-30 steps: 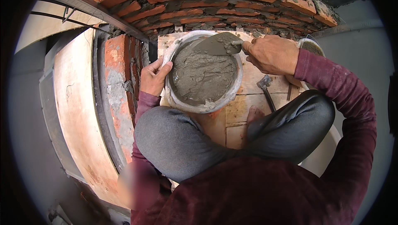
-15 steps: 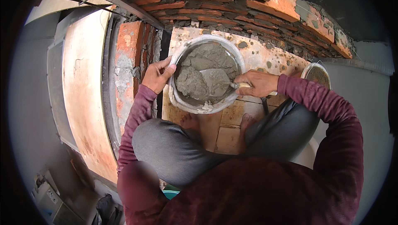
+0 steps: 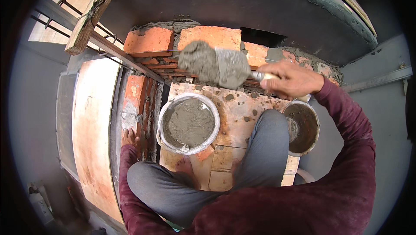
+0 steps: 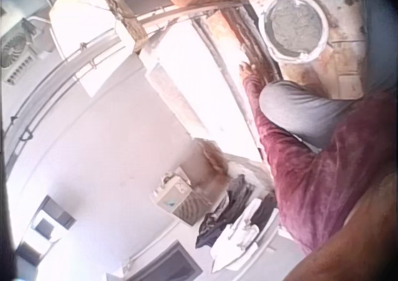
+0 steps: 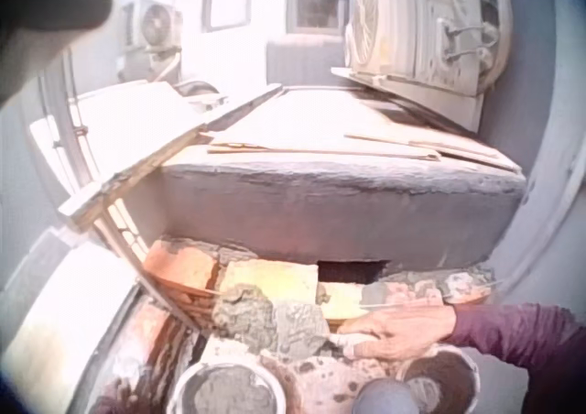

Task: The person builds a brick wall by applying mortar with a trowel, placing bricks onto the mortar bed, and tapping them with a hammer.

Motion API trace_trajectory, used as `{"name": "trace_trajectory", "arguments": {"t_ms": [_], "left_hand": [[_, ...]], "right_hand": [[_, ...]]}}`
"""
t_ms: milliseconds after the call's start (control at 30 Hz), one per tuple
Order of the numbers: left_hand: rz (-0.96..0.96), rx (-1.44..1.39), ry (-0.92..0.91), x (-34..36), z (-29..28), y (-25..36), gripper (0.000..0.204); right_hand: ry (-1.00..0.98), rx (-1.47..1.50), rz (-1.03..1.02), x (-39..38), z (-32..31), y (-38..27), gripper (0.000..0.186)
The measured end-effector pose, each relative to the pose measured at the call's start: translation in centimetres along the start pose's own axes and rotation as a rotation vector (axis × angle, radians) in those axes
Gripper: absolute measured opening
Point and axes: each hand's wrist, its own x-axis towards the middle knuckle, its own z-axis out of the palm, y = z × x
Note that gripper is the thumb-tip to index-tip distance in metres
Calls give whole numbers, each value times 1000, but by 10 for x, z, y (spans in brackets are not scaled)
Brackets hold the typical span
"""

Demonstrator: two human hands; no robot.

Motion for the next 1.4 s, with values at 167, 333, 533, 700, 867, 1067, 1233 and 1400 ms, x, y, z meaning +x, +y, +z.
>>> {"name": "trace_trajectory", "arguments": {"t_ms": [167, 333, 533, 700, 867, 1067, 1233, 1400], "left_hand": [[95, 113, 74, -7, 9, 3, 94], [1, 80, -113, 27, 9, 6, 102], [121, 142, 74, 35, 36, -21, 71], [47, 165, -43, 53, 51, -3, 61], [5, 200, -23, 44, 58, -23, 62], [95, 307, -14, 64, 48, -37, 69], [132, 168, 110, 52, 52, -44, 52], [18, 65, -21, 49, 45, -1, 53]], "right_hand": [[655, -841, -93, 21, -33, 5, 22], [845, -1137, 45, 51, -20, 27, 15], [861, -946, 25, 43, -4, 4, 25], [806, -1008, 117, 77, 3, 48, 14], [757, -1005, 126, 74, -2, 12, 12], [702, -1027, 166, 82, -11, 37, 20], [932, -1027, 1, 58, 3, 1, 17], [763, -1002, 101, 65, 15, 26, 19]]}}
